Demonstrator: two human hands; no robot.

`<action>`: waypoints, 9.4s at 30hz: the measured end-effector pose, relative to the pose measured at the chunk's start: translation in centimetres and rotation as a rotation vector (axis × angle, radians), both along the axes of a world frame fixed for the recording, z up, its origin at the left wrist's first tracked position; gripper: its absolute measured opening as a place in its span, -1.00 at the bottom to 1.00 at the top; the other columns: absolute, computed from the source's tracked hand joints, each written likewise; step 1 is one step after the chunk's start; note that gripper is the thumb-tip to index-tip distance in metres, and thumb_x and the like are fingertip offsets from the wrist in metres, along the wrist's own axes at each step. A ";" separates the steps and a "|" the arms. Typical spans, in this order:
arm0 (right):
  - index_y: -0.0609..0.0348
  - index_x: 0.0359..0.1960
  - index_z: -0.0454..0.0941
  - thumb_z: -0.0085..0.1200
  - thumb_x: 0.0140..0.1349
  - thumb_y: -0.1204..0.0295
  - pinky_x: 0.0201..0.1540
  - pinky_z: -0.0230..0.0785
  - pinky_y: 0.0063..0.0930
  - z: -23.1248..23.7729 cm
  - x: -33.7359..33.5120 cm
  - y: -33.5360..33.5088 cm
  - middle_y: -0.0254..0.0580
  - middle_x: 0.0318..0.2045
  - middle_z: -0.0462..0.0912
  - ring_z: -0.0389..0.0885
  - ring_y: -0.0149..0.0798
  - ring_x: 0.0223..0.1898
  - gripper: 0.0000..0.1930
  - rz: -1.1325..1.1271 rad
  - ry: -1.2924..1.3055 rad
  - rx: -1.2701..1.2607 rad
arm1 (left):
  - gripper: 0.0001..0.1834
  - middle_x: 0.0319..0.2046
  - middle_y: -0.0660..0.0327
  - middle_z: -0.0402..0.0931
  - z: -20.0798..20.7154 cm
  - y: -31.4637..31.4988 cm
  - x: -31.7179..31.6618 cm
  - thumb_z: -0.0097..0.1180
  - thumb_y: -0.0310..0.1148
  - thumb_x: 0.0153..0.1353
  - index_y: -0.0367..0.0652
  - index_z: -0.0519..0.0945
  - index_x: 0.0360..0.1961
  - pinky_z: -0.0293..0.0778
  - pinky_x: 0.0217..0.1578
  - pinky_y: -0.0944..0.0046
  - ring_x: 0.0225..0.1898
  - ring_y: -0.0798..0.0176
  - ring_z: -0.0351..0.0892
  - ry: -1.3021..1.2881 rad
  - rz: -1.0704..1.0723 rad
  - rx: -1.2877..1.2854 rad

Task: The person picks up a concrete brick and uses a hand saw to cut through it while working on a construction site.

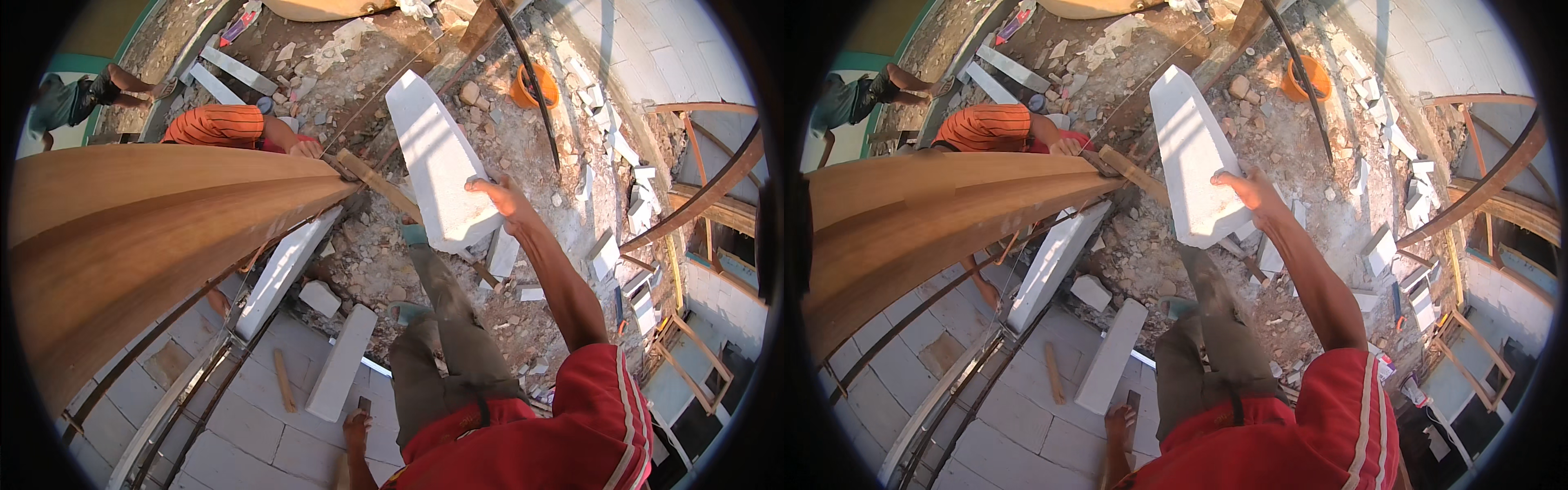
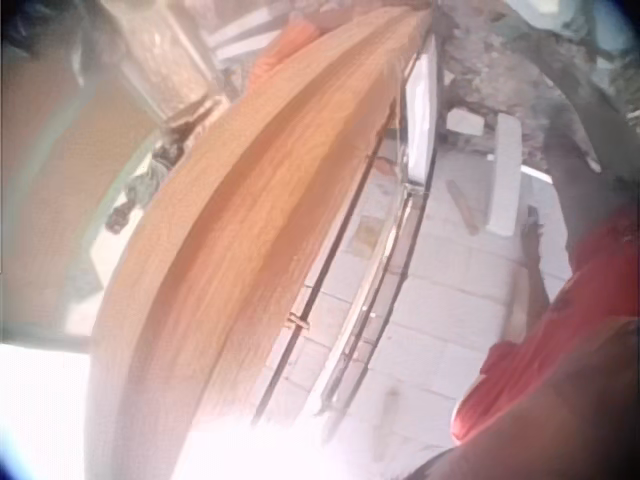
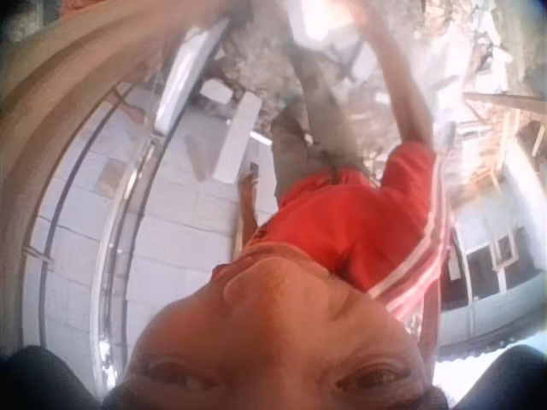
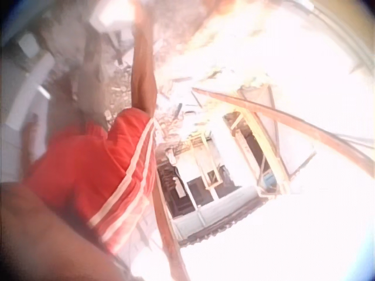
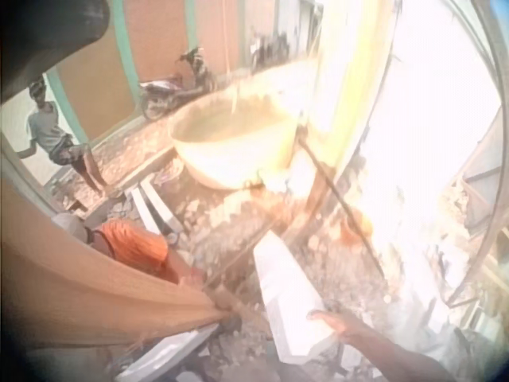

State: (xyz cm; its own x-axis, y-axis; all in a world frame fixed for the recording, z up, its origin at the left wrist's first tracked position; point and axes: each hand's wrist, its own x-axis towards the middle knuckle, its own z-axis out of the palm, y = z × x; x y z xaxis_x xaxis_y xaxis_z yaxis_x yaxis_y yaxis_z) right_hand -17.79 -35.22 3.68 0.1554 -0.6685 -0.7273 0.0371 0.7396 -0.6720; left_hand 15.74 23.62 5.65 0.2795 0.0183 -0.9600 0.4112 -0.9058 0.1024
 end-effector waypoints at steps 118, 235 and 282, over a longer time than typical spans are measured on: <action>0.11 -0.45 0.66 0.02 0.08 0.21 -0.31 0.50 -0.15 -9.8 -12.0 86.7 -0.02 -0.50 0.66 0.67 0.02 -0.42 -0.73 -0.073 1.156 0.213 | -0.65 -0.26 0.00 0.60 -4.4 -20.6 -18.2 0.04 -0.36 0.17 -0.45 0.53 -0.11 0.57 -0.44 0.19 -0.34 0.05 0.66 0.076 -1.354 -0.438; 0.38 0.05 0.49 0.27 0.05 0.22 -0.14 0.45 -0.43 -41.6 -203.0 119.5 -0.03 -0.20 0.64 0.62 -0.27 -0.20 -0.42 -0.028 0.378 0.131 | -0.56 -0.19 -0.09 0.62 -20.1 61.8 -184.1 0.16 -0.17 0.09 -0.20 0.57 -0.05 0.50 -0.04 0.01 -0.08 -0.14 0.60 -0.201 -1.419 -0.145; 0.37 -0.03 0.34 0.48 -0.25 0.28 -0.13 0.44 -0.24 -6.8 -172.5 93.3 0.09 -0.19 0.55 0.57 -0.07 -0.21 -0.24 0.262 1.133 -0.662 | -0.69 -0.34 0.09 0.50 -17.8 61.1 -177.6 0.08 -0.49 0.15 -0.36 0.49 -0.07 0.43 -0.23 0.24 -0.29 0.22 0.47 -0.907 -0.461 -0.627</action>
State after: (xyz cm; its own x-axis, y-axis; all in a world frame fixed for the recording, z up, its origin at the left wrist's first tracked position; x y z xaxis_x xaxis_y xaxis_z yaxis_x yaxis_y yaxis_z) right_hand -190.28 58.07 -3.14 -0.1374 -0.9862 -0.0924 -0.8673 0.1648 -0.4698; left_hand -161.87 84.74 -12.13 0.7172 -0.6630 -0.2147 -0.3900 -0.6372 0.6647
